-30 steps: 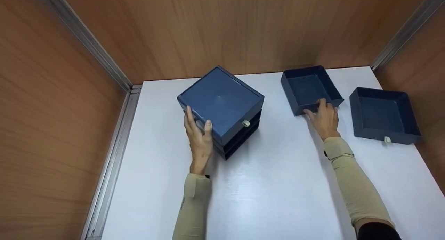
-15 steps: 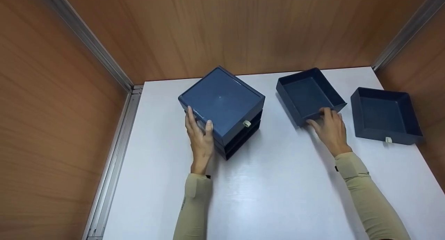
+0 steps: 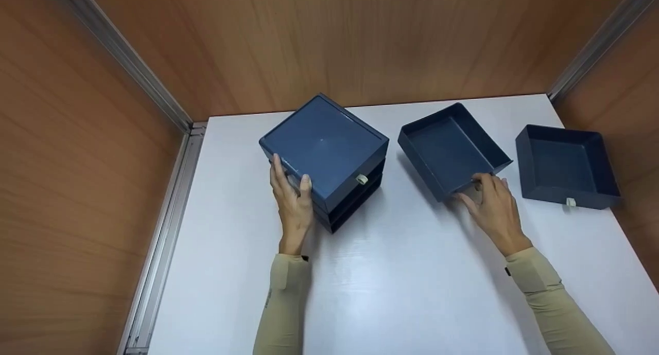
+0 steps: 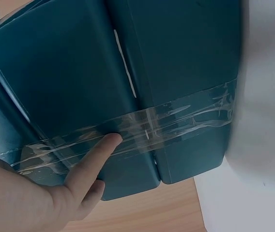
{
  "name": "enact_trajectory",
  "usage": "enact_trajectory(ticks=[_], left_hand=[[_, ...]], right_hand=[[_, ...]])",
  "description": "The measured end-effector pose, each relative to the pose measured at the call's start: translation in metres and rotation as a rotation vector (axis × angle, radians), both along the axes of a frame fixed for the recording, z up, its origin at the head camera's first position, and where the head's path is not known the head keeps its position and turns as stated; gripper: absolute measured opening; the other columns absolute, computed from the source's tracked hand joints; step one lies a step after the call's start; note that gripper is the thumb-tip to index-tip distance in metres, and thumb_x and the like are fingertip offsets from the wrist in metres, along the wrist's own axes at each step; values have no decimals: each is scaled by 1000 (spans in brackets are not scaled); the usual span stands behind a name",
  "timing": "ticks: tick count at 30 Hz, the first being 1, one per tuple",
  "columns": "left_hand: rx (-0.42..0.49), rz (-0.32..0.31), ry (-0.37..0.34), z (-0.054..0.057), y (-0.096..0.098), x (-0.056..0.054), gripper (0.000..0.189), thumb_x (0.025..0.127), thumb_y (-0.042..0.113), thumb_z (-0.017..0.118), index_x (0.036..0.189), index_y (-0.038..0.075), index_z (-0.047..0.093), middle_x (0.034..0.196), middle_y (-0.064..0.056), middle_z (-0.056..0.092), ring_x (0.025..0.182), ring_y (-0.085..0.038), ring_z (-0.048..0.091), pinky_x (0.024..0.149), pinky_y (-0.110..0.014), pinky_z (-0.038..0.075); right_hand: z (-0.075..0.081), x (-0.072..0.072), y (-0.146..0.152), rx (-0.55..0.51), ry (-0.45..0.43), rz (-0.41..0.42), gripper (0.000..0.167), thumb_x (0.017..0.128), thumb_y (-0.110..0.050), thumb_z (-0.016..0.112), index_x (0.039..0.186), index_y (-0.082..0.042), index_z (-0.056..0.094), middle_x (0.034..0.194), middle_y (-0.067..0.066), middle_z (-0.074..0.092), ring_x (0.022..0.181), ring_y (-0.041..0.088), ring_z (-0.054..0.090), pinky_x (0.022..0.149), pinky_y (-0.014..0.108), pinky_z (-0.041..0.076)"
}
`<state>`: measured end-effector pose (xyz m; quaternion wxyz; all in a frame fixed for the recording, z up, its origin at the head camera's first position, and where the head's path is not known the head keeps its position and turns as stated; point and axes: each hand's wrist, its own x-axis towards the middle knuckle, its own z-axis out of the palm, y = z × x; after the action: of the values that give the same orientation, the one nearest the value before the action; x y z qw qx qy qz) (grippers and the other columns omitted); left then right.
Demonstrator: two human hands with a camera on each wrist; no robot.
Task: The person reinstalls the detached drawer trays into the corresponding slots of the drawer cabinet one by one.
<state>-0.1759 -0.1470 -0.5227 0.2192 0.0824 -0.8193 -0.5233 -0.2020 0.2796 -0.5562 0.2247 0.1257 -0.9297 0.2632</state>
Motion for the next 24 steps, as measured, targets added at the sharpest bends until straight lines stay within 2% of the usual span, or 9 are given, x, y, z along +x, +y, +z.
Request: enact_trajectory(ticks=[8, 12, 24], left_hand=[[-5, 9, 3, -1, 0, 0, 108, 95, 89, 29, 173, 18, 5, 177, -20, 7, 162, -47, 18, 114, -78, 33], [-4, 14, 1, -2, 1, 0, 108, 95, 89, 29, 173, 18, 5, 177, -20, 7, 162, -46, 19, 115, -77, 33], [-5, 10, 4, -1, 0, 0, 108, 95, 90, 28, 174, 19, 5, 178, -18, 7, 162, -45, 18, 116, -77, 32]], right_hand=[[3, 26, -1, -8, 15, 7, 56, 79, -7, 94, 122, 9, 63, 109, 29, 67, 105, 48, 67, 111, 77, 38], [3, 37, -1, -3, 19, 10, 57, 78, -5, 95, 122, 9, 63, 111, 29, 67, 106, 48, 67, 111, 77, 38], [6, 58, -4, -7, 13, 9, 57, 76, -2, 95, 122, 10, 63, 110, 28, 68, 109, 48, 68, 112, 75, 38]])
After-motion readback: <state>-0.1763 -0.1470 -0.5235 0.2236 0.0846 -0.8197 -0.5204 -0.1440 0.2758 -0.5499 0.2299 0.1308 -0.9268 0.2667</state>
